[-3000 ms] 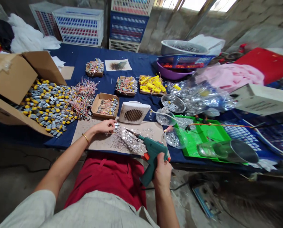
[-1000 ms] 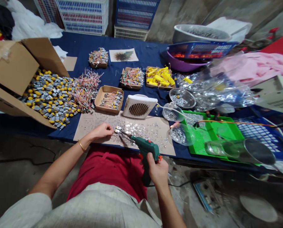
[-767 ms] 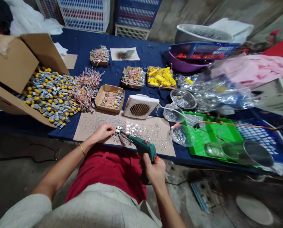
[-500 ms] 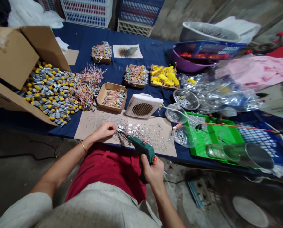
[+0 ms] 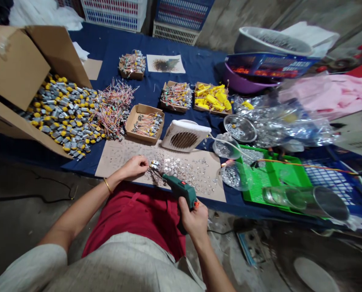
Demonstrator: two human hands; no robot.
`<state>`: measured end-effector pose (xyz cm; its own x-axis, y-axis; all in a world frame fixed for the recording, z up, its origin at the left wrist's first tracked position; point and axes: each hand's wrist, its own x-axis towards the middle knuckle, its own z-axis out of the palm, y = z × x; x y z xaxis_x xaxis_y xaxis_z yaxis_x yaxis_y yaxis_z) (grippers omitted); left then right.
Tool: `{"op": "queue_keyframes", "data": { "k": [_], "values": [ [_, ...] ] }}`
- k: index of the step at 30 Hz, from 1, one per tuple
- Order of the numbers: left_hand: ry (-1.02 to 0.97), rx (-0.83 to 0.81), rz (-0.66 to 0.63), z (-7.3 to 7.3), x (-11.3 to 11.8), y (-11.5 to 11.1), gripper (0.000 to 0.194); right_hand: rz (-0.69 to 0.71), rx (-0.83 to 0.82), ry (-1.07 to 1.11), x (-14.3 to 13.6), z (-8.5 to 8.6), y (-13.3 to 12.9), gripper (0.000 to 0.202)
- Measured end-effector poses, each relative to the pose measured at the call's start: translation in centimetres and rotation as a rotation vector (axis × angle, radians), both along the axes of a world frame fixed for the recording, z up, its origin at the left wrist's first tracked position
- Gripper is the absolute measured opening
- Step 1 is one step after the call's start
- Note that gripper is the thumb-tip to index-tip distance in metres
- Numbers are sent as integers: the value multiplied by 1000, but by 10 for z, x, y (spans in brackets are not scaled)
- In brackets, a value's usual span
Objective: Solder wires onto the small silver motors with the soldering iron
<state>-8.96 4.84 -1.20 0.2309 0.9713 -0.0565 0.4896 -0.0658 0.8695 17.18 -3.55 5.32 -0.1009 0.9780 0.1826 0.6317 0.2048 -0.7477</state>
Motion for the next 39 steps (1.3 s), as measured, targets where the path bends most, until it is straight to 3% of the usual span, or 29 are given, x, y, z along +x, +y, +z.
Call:
{"op": "queue_keyframes", "data": {
  "k": [9, 15, 24, 28, 33, 39],
  "values": [
    [8, -39, -7, 3, 1, 0, 11, 221, 231, -63, 0, -3, 1, 19],
    [-2, -34, -14, -2, 1, 2, 11, 406, 297, -59, 7, -8, -4, 44],
    [-3, -27, -11, -5, 0, 2, 12, 128, 330, -45, 16, -14, -19, 16],
    [-4, -41, -23, 0, -1, 1, 14, 42, 272, -34, 15, -18, -24, 20],
    [-7, -65, -28, 6, -1, 0, 16, 50, 234, -37, 15, -19, -25, 20],
    [2, -73, -19, 2, 0, 1, 19, 78, 280, -13, 13, -19, -22, 19]
  ]
}}
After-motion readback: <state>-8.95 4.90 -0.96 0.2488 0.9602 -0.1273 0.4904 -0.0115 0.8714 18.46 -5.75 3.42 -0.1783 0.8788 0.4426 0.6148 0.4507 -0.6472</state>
